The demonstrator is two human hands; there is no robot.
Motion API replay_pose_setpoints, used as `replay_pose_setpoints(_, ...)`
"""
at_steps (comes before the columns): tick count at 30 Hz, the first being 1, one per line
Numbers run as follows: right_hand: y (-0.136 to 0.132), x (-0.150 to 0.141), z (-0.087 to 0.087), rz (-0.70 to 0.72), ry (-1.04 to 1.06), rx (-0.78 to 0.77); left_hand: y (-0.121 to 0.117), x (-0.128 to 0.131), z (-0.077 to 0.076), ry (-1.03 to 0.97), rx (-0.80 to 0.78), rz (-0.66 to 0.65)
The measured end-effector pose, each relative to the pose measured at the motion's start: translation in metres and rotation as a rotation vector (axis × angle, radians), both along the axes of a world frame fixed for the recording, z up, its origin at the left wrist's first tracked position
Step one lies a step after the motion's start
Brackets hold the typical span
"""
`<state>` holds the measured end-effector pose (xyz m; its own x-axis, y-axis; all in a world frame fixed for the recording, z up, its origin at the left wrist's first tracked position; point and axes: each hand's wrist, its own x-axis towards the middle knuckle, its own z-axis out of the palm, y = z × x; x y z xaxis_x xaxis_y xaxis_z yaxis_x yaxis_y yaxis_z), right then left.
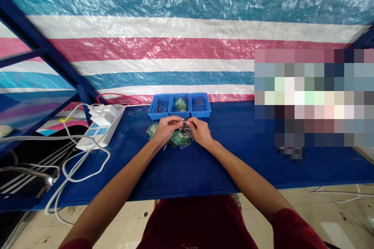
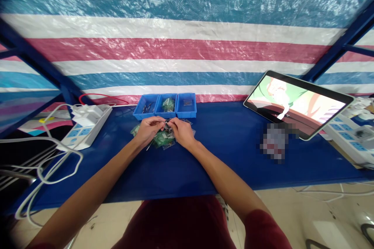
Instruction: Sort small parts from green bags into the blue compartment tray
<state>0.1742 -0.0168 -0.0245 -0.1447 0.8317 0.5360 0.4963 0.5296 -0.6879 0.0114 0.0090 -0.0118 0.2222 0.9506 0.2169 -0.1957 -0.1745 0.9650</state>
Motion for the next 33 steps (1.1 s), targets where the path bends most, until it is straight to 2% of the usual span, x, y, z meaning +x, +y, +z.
replay_pose_setpoints(3, -0.001, 0.0, 0.001, -0.007, -0.007, -0.001, 0.0, -0.001, 0.002, 0.095, 0.101, 0.062)
replay_pose_setpoints(9, -0.002, 0.002, 0.004, -0.113, -0.017, -0.001, -0.009, -0.006, 0.009, 0.53, 0.435, 0.193)
replay_pose_setpoints(11, -0.002, 0.002, 0.005, -0.135, -0.008, 0.002, -0.01, -0.006, 0.008, 0.562, 0.471, 0.233)
replay_pose_setpoints(18, -0.003, 0.003, 0.007, -0.122, -0.006, -0.01, -0.007, -0.006, 0.003, 0.418, 0.416, 0.22)
replay_pose_setpoints(25, -0.003, 0.003, 0.008, -0.114, -0.008, -0.004, -0.006, -0.004, 0.001, 0.375, 0.316, 0.197)
replay_pose_setpoints(29, -0.003, 0.002, 0.007, -0.111, -0.007, 0.005, -0.006, -0.003, 0.003, 0.284, 0.264, 0.145)
replay_pose_setpoints(33, -0.002, 0.002, 0.005, -0.102, -0.006, 0.026, -0.006, -0.003, 0.006, 0.285, 0.231, 0.146)
